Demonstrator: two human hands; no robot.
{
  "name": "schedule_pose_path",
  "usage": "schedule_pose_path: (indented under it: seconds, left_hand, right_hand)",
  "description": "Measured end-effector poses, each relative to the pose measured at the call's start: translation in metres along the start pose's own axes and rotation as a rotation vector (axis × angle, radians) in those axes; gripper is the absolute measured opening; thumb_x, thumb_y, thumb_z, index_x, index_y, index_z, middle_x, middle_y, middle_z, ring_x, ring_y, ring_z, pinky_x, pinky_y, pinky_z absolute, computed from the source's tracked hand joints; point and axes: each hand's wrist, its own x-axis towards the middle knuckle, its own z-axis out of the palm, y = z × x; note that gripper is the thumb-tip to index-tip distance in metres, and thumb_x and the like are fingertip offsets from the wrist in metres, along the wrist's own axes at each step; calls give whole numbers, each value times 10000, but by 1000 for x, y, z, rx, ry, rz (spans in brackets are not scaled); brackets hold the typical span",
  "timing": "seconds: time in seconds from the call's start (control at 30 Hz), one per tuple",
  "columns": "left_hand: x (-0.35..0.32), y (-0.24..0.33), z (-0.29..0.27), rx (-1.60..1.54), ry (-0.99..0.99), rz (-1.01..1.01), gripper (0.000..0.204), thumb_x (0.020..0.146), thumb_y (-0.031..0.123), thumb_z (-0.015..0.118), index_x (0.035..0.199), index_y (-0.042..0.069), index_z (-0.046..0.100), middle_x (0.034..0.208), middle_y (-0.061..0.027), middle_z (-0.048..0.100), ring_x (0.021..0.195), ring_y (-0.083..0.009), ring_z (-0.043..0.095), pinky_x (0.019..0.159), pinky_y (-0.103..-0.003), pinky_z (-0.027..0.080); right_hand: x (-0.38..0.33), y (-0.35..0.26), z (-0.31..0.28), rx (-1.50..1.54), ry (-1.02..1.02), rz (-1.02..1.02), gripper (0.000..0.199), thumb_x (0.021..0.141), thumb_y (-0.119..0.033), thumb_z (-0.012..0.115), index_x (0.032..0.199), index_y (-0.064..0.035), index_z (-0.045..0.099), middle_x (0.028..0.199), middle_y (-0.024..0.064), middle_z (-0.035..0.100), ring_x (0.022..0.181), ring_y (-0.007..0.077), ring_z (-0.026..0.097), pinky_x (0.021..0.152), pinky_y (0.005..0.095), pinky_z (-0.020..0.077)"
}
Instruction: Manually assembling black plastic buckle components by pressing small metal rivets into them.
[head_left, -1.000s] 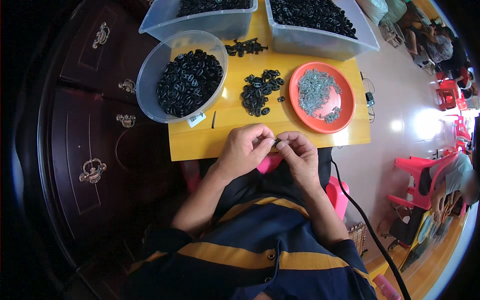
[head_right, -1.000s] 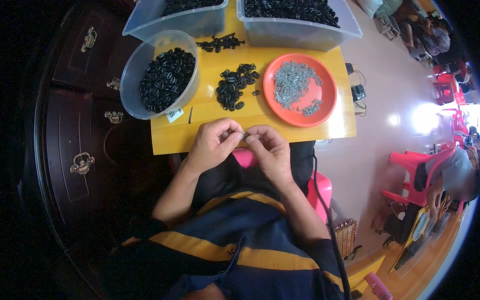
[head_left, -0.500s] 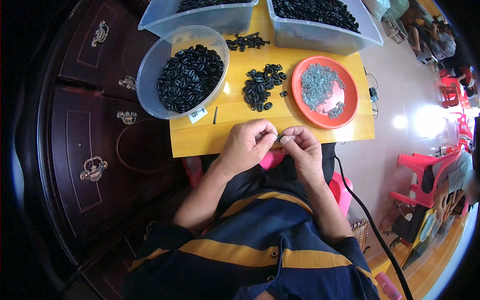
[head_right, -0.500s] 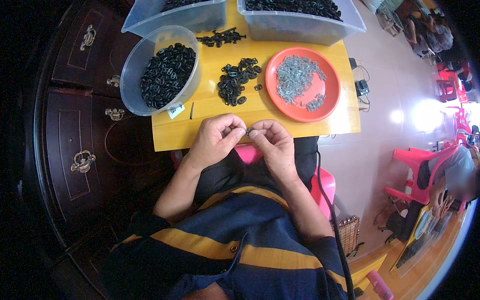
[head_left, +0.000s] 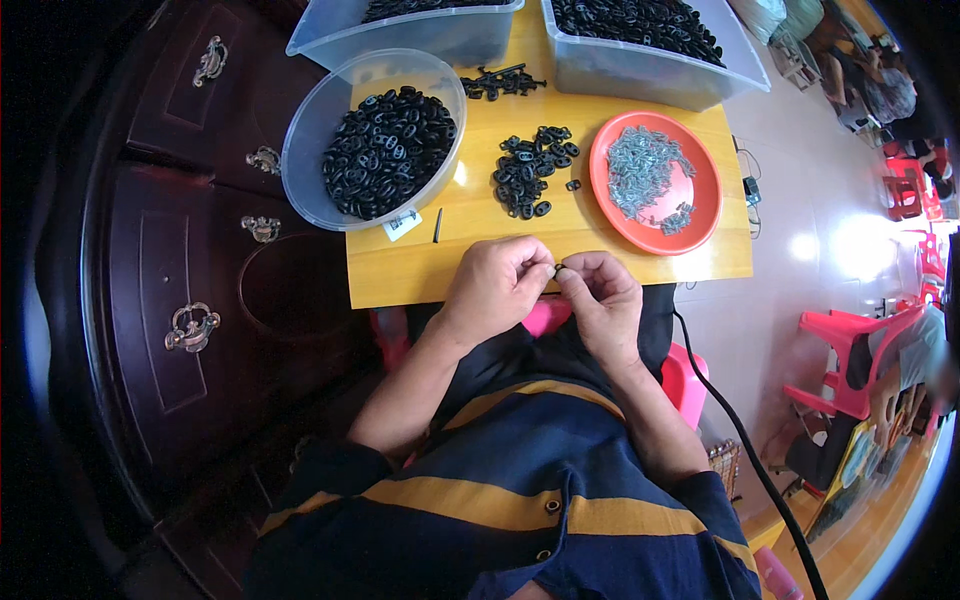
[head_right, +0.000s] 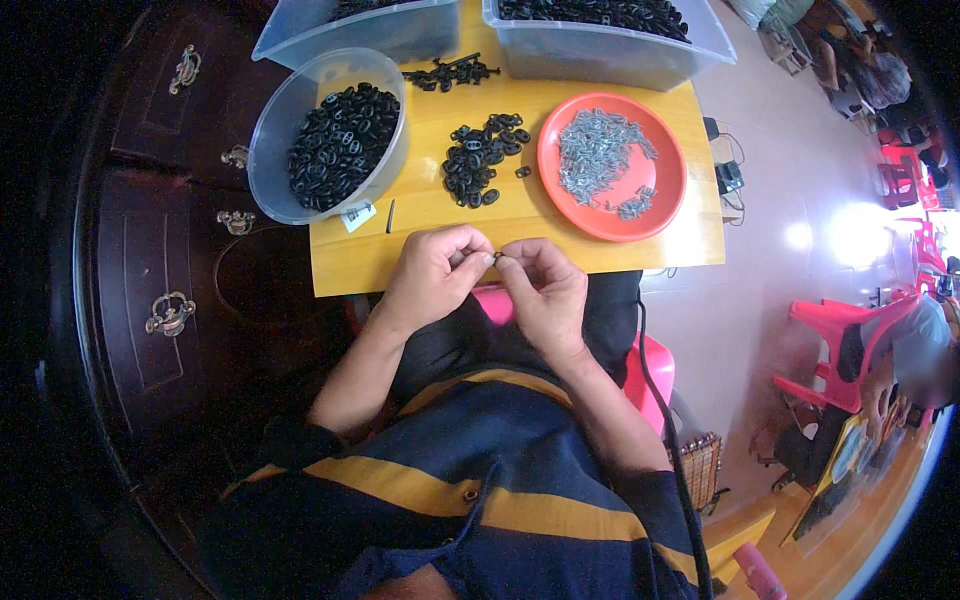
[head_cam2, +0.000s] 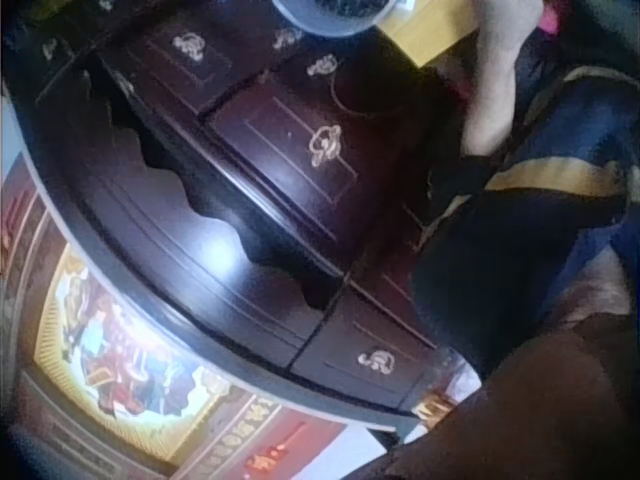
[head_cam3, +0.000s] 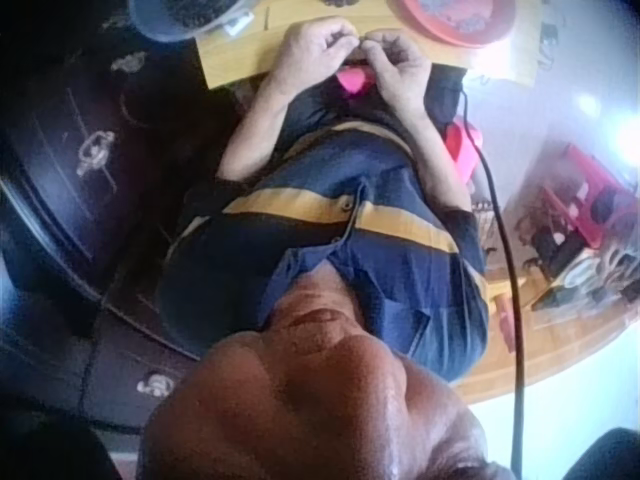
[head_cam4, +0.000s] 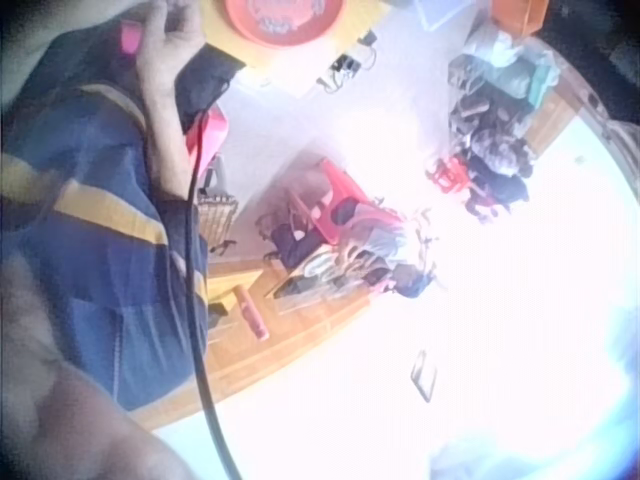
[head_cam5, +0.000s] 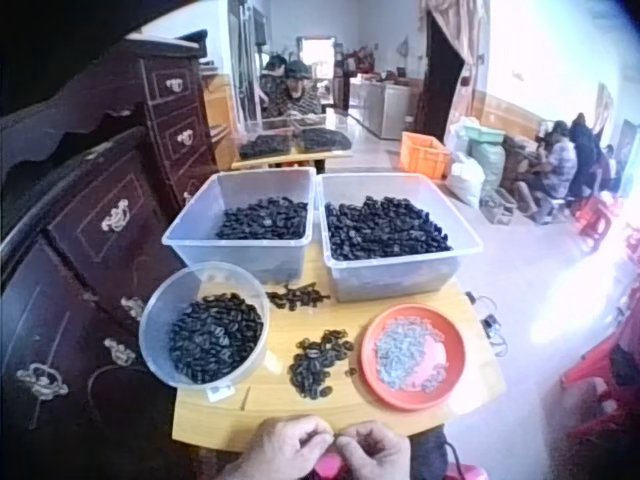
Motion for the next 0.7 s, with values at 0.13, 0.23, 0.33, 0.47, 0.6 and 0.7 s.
schedule_pose_path:
  seconds: [0.13,0.23,0.33,0.47,0.6,0.7]
  left_hand:
    - [2,1,-4,-56,-4,-49,44,867,26,697,887,-11,685,728,-146,696,614,-198,672,589,-345,519]
    - [2,-1,-14,-196,-45,-135,70,868,22,698,930,-8,687,770,-150,708,600,-188,667,583,-334,519]
    - [6,-10,-21,-91,67,-87,141,898,31,712,1031,-16,707,791,19,639,656,-5,544,588,-212,459]
    - [6,-9,-15,245,52,67,212,848,26,731,1060,21,715,828,-56,666,679,-151,642,630,-294,514]
    - [3,-9,-4,420,-40,126,236,838,73,731,1072,44,723,880,-129,681,768,-311,687,692,-411,546]
    - [6,-17,-1,420,-13,150,201,847,97,725,1042,47,718,890,-124,677,784,-321,688,702,-427,548]
  right_hand:
    - [1,-1,-4,100,-28,30,82,952,7,682,1033,3,672,900,-22,685,794,23,605,731,190,501]
    - [1,-2,-11,190,-33,39,114,965,14,664,1078,2,661,939,-10,685,849,42,620,791,198,503]
    - [5,-3,-18,237,26,41,144,969,14,655,1113,4,656,958,1,689,894,63,639,836,211,505]
    - [4,-4,-27,203,63,60,184,980,-46,662,1158,0,659,985,29,692,931,101,663,803,227,503]
    - [3,-2,-30,218,61,69,194,974,-50,671,1162,-2,664,989,31,694,905,93,653,799,230,504]
    - [3,-2,-31,239,48,79,191,972,-44,673,1159,-5,666,975,25,691,869,79,636,792,224,503]
